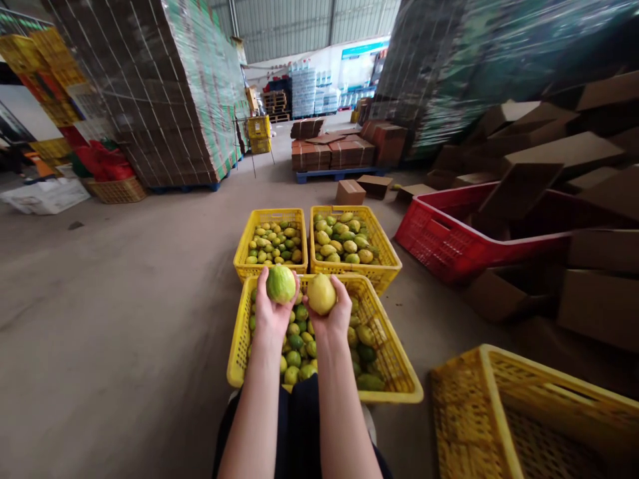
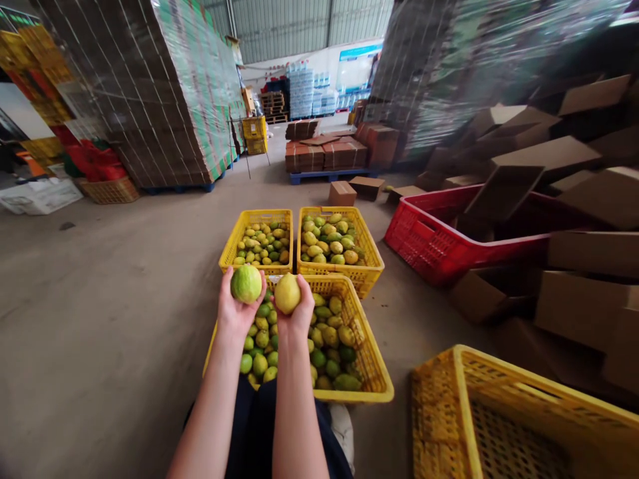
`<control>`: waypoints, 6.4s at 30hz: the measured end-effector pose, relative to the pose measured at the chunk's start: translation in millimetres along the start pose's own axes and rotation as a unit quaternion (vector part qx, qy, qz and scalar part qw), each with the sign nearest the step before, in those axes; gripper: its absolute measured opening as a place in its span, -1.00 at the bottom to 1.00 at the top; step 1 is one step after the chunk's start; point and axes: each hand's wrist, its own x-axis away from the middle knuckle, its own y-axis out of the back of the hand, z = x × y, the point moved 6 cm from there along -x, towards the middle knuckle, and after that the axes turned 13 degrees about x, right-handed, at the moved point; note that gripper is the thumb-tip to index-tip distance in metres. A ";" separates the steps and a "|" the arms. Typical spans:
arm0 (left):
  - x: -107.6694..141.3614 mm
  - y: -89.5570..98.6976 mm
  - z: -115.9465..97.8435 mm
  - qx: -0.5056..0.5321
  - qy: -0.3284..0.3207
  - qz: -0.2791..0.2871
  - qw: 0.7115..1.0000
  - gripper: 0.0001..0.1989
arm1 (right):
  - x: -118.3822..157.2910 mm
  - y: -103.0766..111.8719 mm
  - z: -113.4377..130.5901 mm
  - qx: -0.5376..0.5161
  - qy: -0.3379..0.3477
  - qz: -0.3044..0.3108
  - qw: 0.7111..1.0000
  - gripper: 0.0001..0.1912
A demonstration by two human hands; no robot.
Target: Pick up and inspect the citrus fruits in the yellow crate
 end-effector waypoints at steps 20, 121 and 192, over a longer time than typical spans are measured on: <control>-18.8 4.8 4.3 0.020 0.042 -0.004 0.999 -0.72 | -0.6 -2.0 4.1 0.015 -0.023 0.033 0.999 -0.83; -2.7 -9.1 -19.5 -0.102 -0.107 0.174 0.974 -0.75 | 11.1 -20.2 9.5 0.157 0.167 0.139 0.964 -0.82; -8.9 5.3 -0.8 0.085 0.026 0.004 0.996 -0.77 | -0.2 -13.3 -1.6 0.073 0.015 0.076 0.994 -0.78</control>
